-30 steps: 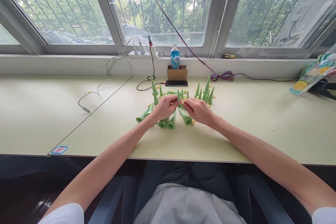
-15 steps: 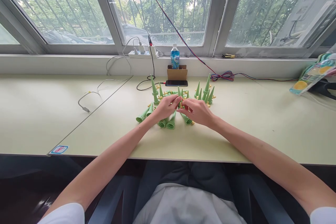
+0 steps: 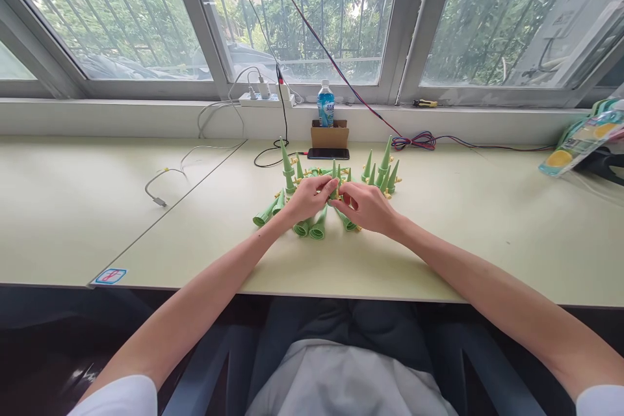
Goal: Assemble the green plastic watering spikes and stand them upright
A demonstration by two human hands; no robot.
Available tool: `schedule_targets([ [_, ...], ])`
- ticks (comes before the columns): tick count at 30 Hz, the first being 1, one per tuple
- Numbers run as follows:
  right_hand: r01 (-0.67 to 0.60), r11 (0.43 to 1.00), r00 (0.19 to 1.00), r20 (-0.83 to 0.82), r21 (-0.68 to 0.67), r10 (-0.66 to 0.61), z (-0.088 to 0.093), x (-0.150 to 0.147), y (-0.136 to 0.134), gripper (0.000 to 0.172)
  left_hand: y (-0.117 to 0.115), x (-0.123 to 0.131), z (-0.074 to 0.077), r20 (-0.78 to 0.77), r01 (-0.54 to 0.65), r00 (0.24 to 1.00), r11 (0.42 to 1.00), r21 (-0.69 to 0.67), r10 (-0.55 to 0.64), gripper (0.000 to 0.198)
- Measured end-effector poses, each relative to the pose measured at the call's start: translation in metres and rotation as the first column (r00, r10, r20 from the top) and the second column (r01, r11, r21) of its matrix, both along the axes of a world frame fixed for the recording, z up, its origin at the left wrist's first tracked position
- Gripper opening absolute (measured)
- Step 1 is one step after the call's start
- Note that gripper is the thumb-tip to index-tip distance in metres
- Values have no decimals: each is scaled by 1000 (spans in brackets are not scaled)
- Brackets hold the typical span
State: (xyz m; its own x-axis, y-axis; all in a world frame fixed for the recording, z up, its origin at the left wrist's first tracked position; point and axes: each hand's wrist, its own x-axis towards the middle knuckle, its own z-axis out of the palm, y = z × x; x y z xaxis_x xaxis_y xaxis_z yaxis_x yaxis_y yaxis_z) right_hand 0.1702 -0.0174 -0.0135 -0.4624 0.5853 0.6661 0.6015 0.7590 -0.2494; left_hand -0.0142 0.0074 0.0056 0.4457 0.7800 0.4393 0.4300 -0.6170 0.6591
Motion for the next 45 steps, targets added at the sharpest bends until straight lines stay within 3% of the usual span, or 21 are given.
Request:
schedule_targets([
  [7, -80, 996, 996, -46, -45, 78, -2, 1, 2, 23, -2, -1, 1, 24, -3, 1000, 1000, 27, 3, 49],
  [27, -91, 993, 995, -39, -78, 88, -2, 2, 1, 21, -1, -2, 0, 33, -2, 999, 999, 47, 1, 50],
  [38, -35, 997, 999, -15, -74, 34, -2, 0, 2, 40, -3, 0, 2, 20, 34, 999, 996, -84, -33, 49],
  [45, 6, 998, 1000, -15, -59, -7, 1, 1, 0, 46, -2, 0, 2, 25, 22, 999, 996, -88, -20, 50],
])
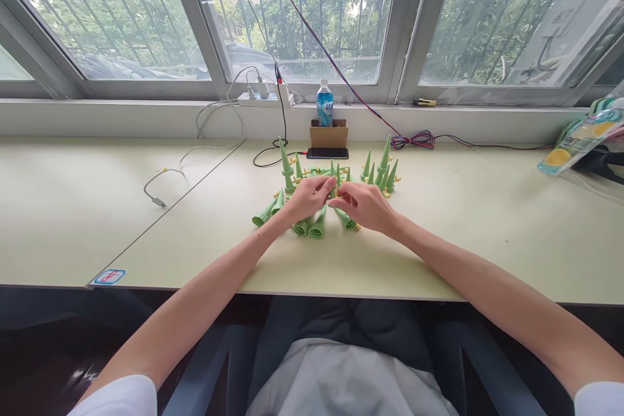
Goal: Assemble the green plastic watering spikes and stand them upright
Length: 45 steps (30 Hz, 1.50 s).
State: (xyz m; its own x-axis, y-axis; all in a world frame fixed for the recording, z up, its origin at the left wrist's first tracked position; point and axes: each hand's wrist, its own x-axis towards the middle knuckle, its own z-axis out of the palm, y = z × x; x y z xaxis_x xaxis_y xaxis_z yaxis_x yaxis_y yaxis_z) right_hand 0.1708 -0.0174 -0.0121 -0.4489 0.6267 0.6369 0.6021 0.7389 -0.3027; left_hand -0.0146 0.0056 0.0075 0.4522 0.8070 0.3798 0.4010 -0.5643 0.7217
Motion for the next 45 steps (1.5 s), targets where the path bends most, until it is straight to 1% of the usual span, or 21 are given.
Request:
schedule_targets([
  [5, 82, 995, 997, -14, 48, -81, 4, 4, 3, 47, 1, -1, 0, 15, -27, 1000, 999, 25, 27, 50],
  [10, 163, 987, 986, 42, 13, -164, 2, 8, 8, 47, 0, 0, 2, 22, -48, 999, 997, 63, 47, 48],
  [14, 184, 983, 977, 112, -29, -180, 0, 6, 9, 48, 3, -3, 2, 42, -107, 994, 989, 99, 103, 40],
  [18, 160, 986, 975, 166, -54, -149, -2, 3, 7, 47, 7, -7, 3, 81, -174, 983, 977, 126, 164, 33],
  [23, 39, 999, 976, 215, -37, -30, -3, 2, 4, 43, 11, -12, 8, 75, -231, 972, 968, 96, 224, 29],
  [26, 39, 999, 976, 214, -26, -33, -4, 2, 3, 43, 12, -14, 11, 34, -209, 978, 975, 71, 207, 32],
  [30, 100, 995, 981, 167, -26, -95, -3, 1, 4, 41, 9, -14, 12, -2, -161, 987, 986, 50, 162, 30],
  [35, 153, 988, 979, 138, -35, -147, -3, -1, 5, 35, 8, -14, 10, -34, -95, 995, 995, 31, 97, 27],
  [40, 188, 980, 975, 136, -71, -178, -3, -1, 5, 29, 8, -13, 8, -58, -87, 994, 996, 21, 88, 24],
  [45, 203, 975, 971, 148, -90, -188, -4, 0, 5, 27, 8, -12, 8, -37, -103, 994, 995, 16, 103, 21],
])
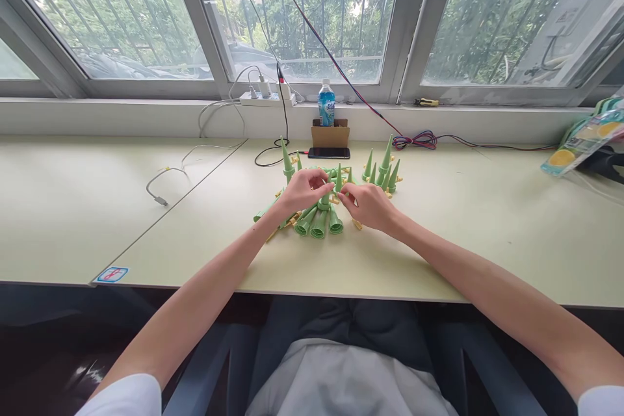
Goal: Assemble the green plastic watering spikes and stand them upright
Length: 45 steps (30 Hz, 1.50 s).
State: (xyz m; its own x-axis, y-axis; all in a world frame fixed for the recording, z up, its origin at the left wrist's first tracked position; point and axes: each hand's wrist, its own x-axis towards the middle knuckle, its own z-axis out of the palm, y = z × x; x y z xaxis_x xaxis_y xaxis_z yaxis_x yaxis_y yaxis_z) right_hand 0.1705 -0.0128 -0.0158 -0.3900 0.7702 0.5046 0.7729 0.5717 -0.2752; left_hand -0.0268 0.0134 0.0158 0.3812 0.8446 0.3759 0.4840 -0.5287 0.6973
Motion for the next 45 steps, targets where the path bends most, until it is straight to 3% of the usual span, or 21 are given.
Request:
schedule_targets([
  [10, -1, 999, 1000, 19, -32, 1, 2, 0, -2, 28, 0, 0, 0, -10, -51, 999, 998, 20, 52, 22],
  [34, 41, 999, 995, 87, -34, -38, 3, 0, -2, 27, 0, 2, -4, -85, 2, 996, 999, 36, 1, 31],
  [45, 120, 993, 987, 111, -9, -119, 3, 0, -1, 31, 1, -4, 2, -173, -60, 982, 990, 124, 81, 28],
])
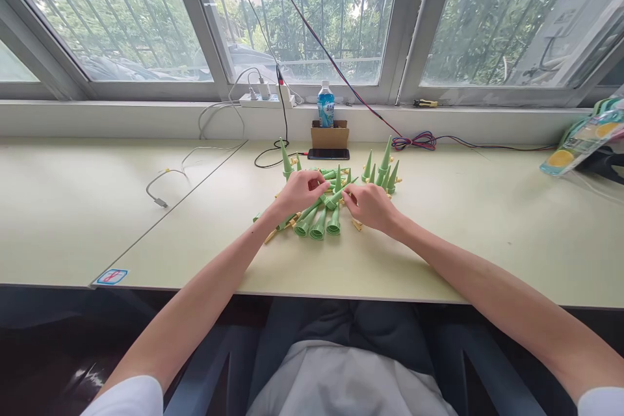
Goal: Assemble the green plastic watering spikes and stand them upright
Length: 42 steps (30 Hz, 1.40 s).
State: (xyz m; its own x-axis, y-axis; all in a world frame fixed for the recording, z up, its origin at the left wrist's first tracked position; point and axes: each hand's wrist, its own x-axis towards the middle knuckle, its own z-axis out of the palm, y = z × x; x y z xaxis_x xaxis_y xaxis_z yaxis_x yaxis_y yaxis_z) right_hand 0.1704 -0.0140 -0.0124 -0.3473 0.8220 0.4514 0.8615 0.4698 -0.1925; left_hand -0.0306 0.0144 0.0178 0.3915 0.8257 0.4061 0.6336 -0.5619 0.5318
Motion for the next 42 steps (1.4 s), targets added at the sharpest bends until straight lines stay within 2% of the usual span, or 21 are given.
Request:
schedule_targets([
  [4, 41, 999, 999, 15, 15, -41, 2, -1, -1, 35, -1, -1, 1, -67, 18, 998, 1000, 14, -17, 26],
  [7, 48, 999, 999, 7, 21, -48, 4, -1, -2, 36, -2, -7, 9, -169, 53, 984, 999, -5, -53, 22],
  [10, 37, 999, 999, -6, 33, -37, 5, -2, -2, 37, -7, -18, 22, -342, 110, 929, 989, -102, -139, 18],
  [13, 21, 998, 1000, -21, 58, -19, 5, -1, -2, 37, -14, -31, 32, -419, 112, 893, 982, -150, -166, 15],
  [15, 5, 998, 1000, -29, 68, -3, 4, -1, -1, 37, -18, -40, 33, -451, 96, 877, 981, -169, -164, 15],
  [20, -17, 997, 999, -36, 72, 20, 1, -2, 0, 38, -21, -54, 25, -417, 85, 895, 978, -191, -160, 16],
  [25, -26, 996, 998, -51, 91, 31, 0, -1, 1, 37, -20, -52, 20, -454, 91, 875, 979, -185, -167, 13],
  [31, -28, 996, 998, -46, 82, 32, 1, -1, 1, 37, -22, -49, 19, -503, 87, 849, 981, -172, -163, 15],
  [37, -26, 996, 998, -46, 83, 30, 0, -1, 1, 37, -23, -49, 17, -463, 126, 868, 982, -142, -178, 17],
  [42, -38, 995, 997, -70, 92, 44, -1, -1, 1, 37, -24, -49, 23, -434, 138, 888, 988, -66, -153, 19],
])
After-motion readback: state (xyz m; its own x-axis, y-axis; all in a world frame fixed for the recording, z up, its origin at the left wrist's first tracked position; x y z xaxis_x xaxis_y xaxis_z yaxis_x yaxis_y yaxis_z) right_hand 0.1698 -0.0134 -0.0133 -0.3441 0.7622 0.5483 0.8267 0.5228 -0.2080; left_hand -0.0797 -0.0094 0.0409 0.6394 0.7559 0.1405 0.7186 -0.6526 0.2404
